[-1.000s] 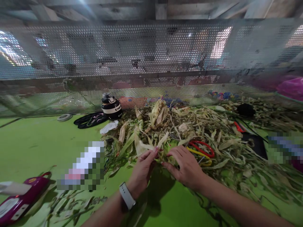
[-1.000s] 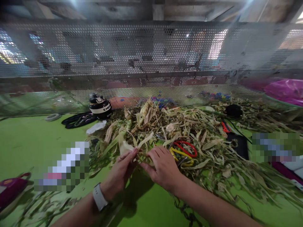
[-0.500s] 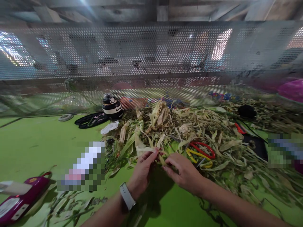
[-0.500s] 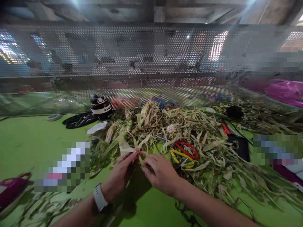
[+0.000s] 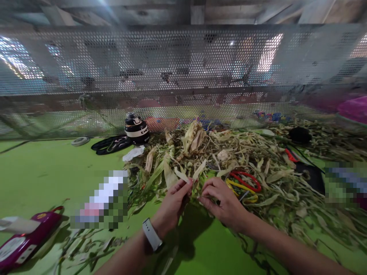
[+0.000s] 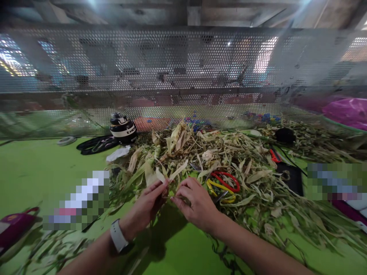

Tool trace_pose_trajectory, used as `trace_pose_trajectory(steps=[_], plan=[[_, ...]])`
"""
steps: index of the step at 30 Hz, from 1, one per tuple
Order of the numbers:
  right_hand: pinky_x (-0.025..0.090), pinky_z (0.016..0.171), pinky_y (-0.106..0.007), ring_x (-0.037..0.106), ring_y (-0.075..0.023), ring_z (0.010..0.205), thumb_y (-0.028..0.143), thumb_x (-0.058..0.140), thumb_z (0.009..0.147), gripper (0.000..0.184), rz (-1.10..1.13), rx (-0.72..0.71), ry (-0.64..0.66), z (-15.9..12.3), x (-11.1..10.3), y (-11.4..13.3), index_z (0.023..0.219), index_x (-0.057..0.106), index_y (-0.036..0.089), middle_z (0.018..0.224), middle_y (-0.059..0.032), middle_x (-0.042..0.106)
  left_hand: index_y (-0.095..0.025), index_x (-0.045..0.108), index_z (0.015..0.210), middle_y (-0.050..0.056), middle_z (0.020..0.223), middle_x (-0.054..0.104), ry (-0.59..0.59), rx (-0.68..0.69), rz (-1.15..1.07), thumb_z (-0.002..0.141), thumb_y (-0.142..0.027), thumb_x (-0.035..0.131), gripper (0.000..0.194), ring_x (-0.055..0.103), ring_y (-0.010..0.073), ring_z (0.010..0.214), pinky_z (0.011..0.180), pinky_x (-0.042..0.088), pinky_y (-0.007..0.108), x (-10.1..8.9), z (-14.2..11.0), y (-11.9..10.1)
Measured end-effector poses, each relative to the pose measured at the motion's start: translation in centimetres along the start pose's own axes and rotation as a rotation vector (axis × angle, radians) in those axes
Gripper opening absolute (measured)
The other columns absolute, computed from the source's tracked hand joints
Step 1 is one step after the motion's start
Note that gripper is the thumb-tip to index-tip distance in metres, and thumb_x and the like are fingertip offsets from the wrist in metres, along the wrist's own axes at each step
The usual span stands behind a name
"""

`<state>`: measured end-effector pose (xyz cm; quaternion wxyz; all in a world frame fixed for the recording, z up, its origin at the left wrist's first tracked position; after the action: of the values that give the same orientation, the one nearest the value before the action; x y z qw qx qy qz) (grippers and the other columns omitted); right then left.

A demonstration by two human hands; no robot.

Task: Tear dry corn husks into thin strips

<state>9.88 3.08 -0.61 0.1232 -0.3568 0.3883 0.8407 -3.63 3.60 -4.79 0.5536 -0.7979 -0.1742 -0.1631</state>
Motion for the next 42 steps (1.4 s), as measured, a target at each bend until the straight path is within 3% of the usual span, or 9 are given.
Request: trace_pose_trajectory(steps=[8,13,17,22,26,31,34,37,42], plan=[[0.037,0.054,-0.020,0.044,-0.0097,0.060,0.037,0.049,0.083,0.023,0.336,0.341,0.139,0.0,0.8,-1.8,0.073,0.050,0.016,0.062,0.0035,0.046,-0.016,0.064,0.078,-0.001,0.062,0.059,0.215,-0.041,0.163,0.068,-0.036,0.067,0.023,0.050,0.0079,0.053,0.052,0.039,0.018,0.6,-0.4,0.3],[0.034,0.050,-0.019,0.039,-0.0088,0.057,0.043,0.046,0.084,0.028,0.531,0.441,0.084,-0.2,1.3,-2.5,0.075,0.046,0.017,0.063,0.0037,0.041,-0.017,0.066,0.084,0.003,0.083,0.065,0.267,0.135,0.337,0.067,-0.035,0.068,0.025,0.056,0.0142,0.076,0.071,0.044,0.023,1.3,-0.6,-1.2],[0.037,0.054,-0.020,0.040,-0.0090,0.060,0.043,0.046,0.084,0.028,0.533,0.436,0.046,-0.1,1.3,-2.7,0.075,0.047,0.016,0.065,0.0035,0.042,-0.016,0.067,0.085,0.004,0.080,0.065,0.274,0.217,0.513,0.068,-0.037,0.066,0.027,0.055,0.0156,0.073,0.068,0.044,0.024,1.2,-0.4,-1.6],[0.039,0.054,-0.020,0.044,-0.0083,0.059,0.043,0.048,0.083,0.029,0.578,0.464,0.029,-0.1,1.4,-2.7,0.072,0.048,0.016,0.065,0.0035,0.045,-0.014,0.068,0.077,0.002,0.069,0.063,0.306,0.183,0.616,0.069,-0.037,0.064,0.025,0.052,0.0121,0.062,0.058,0.040,0.021,0.7,-0.1,-1.4],[0.039,0.039,-0.019,0.045,-0.0070,0.040,0.046,0.050,0.080,0.029,0.723,0.586,0.068,-0.4,1.9,-3.0,0.076,0.042,0.019,0.054,0.0076,0.047,-0.013,0.068,0.071,0.002,0.065,0.063,0.329,0.170,0.632,0.068,-0.036,0.066,0.023,0.051,0.0105,0.058,0.055,0.038,0.020,0.9,-0.3,-1.7],[0.046,0.040,-0.023,0.052,-0.0094,0.040,0.041,0.062,0.073,0.042,0.834,0.643,0.072,-0.5,2.4,-3.3,0.099,0.036,0.020,0.060,0.0070,0.054,-0.012,0.065,0.068,0.002,0.062,0.064,0.171,0.125,0.490,0.065,-0.037,0.068,0.025,0.053,0.0100,0.055,0.053,0.040,0.020,0.3,0.2,-1.6],[0.046,0.043,-0.023,0.053,-0.0101,0.044,0.034,0.059,0.077,0.056,0.723,0.605,0.051,-0.6,2.2,-3.5,0.120,0.027,0.019,0.064,0.0062,0.053,-0.012,0.063,0.070,0.003,0.065,0.065,0.088,0.114,0.417,0.065,-0.038,0.068,0.026,0.057,0.0114,0.058,0.050,0.040,0.018,-0.3,0.6,-1.4],[0.047,0.052,-0.026,0.056,-0.0128,0.055,0.027,0.050,0.084,0.047,0.350,0.408,-0.028,-0.5,1.2,-2.9,0.126,0.029,0.020,0.068,0.0026,0.055,-0.013,0.061,0.071,0.002,0.062,0.063,0.053,0.104,0.401,0.065,-0.039,0.067,0.027,0.059,0.0117,0.057,0.045,0.038,0.016,-0.6,0.8,-1.2],[0.043,0.063,-0.031,0.053,-0.0184,0.072,0.013,0.042,0.086,0.018,-0.337,-0.039,0.059,-0.5,1.0,-0.3,0.094,0.058,0.017,0.078,-0.0064,0.059,-0.014,0.059,0.071,0.001,0.060,0.061,0.028,0.160,0.452,0.065,-0.038,0.067,0.026,0.056,0.0111,0.052,0.043,0.038,0.017,-0.4,0.4,-1.6]])
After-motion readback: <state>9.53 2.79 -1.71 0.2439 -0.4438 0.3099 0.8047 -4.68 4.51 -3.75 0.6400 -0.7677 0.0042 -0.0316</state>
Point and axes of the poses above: each hand's wrist, its own z-axis towards the middle knuckle, its own x-axis out of the palm, y = z × x, the point moved 5 cm from there along z, towards the middle knuckle
